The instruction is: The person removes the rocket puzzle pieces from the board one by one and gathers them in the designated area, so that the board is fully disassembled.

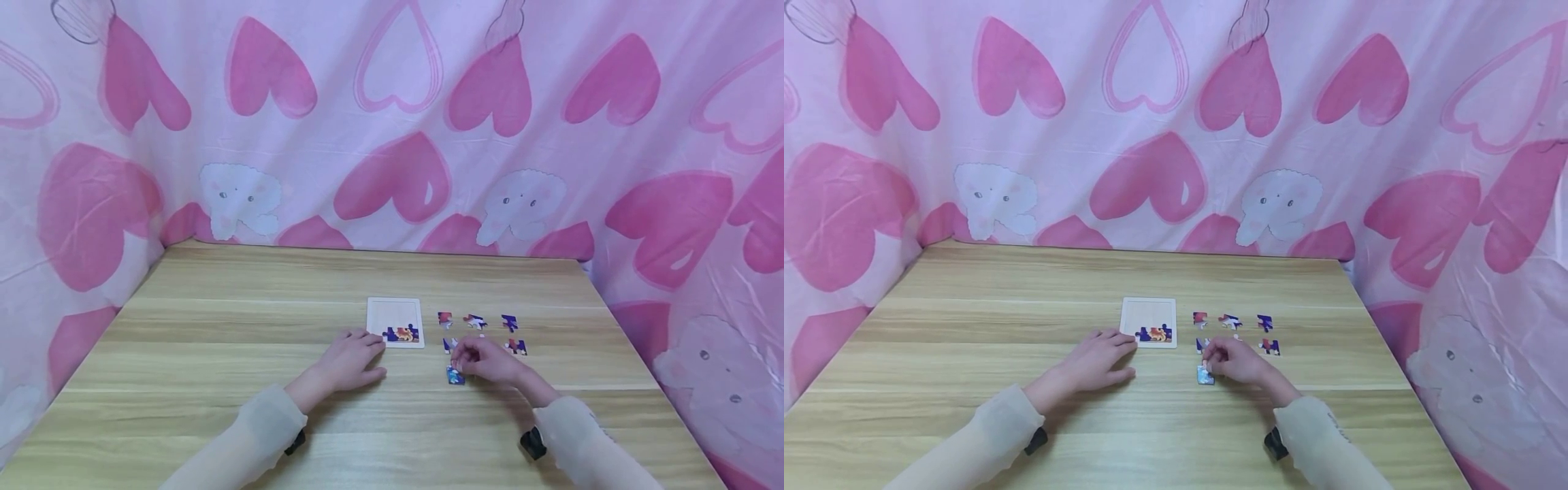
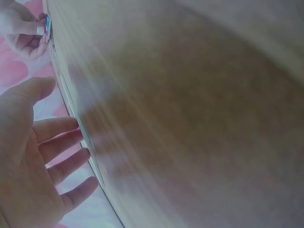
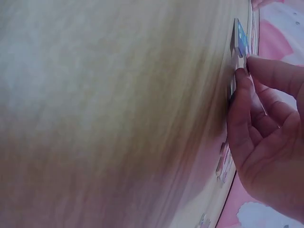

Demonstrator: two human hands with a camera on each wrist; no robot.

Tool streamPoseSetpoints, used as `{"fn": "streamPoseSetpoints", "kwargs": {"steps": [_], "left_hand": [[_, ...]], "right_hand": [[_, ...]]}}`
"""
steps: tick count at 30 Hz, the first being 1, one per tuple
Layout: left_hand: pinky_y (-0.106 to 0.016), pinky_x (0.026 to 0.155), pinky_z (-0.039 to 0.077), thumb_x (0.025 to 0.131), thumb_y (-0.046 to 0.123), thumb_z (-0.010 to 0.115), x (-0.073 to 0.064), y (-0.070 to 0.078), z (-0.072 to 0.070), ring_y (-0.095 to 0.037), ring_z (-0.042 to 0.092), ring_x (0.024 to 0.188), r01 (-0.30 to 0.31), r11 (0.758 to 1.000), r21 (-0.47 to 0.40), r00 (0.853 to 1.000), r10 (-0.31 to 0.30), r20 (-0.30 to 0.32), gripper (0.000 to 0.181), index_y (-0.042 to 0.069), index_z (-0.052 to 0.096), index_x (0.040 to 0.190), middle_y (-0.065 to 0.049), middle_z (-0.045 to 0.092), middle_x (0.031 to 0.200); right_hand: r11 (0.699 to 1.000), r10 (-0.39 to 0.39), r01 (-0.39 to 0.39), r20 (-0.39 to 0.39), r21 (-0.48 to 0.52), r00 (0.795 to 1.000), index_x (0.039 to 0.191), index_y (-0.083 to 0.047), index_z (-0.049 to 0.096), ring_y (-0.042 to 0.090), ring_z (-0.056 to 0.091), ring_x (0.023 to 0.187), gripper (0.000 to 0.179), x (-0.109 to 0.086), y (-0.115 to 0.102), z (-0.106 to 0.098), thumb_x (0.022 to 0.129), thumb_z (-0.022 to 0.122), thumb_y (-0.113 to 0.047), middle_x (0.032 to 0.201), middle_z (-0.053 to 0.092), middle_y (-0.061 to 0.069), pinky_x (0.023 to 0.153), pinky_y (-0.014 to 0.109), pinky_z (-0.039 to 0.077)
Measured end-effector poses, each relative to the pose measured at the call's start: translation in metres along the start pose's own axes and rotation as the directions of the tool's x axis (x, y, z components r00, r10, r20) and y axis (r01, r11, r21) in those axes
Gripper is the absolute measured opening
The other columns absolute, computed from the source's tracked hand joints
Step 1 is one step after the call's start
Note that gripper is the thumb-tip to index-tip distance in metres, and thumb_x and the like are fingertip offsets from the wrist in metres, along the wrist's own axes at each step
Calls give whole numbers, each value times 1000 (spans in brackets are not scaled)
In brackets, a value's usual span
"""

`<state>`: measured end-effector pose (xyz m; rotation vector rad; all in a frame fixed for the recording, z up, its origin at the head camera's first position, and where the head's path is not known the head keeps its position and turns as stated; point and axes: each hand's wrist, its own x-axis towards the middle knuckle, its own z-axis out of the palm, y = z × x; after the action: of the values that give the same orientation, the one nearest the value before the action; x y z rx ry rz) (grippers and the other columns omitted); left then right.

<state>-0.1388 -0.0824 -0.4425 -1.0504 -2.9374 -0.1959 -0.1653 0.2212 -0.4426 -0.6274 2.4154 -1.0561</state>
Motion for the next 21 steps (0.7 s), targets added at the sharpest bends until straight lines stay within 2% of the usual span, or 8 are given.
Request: {"fn": "streamPoseSetpoints", "kwargs": {"steps": [10, 17, 21], "left_hand": [[-45, 88, 35, 84, 48, 50, 0, 0, 0, -25, 44, 110, -1, 1000, 1, 1000, 1, 0, 52, 9, 56, 117, -5, 53, 119], [-45, 88, 35, 84, 48, 49, 1, 1, 1, -24, 44, 110, 2, 1000, 0, 1000, -2, -3, 52, 9, 56, 118, -5, 53, 119], [-45, 87, 35, 83, 47, 50, 1, 0, 2, -25, 45, 109, 2, 1000, -4, 1000, -2, -11, 51, 9, 56, 117, -6, 54, 118]], "right_hand": [[994, 16, -20, -35, -106, 999, 92, -12, 59, 15, 48, 69, 15, 0, -7, 4, 80, 59, -2, 75, 52, -1, 58, 28, 43], [994, 24, -31, -64, -109, 998, 92, -12, 59, 16, 48, 68, 12, 2, -11, 2, 82, 59, -5, 75, 53, -1, 58, 29, 43], [996, 8, -18, -107, -91, 994, 94, -12, 60, 16, 49, 71, 12, 15, -19, 0, 83, 59, -9, 78, 53, -1, 62, 29, 44]]}}
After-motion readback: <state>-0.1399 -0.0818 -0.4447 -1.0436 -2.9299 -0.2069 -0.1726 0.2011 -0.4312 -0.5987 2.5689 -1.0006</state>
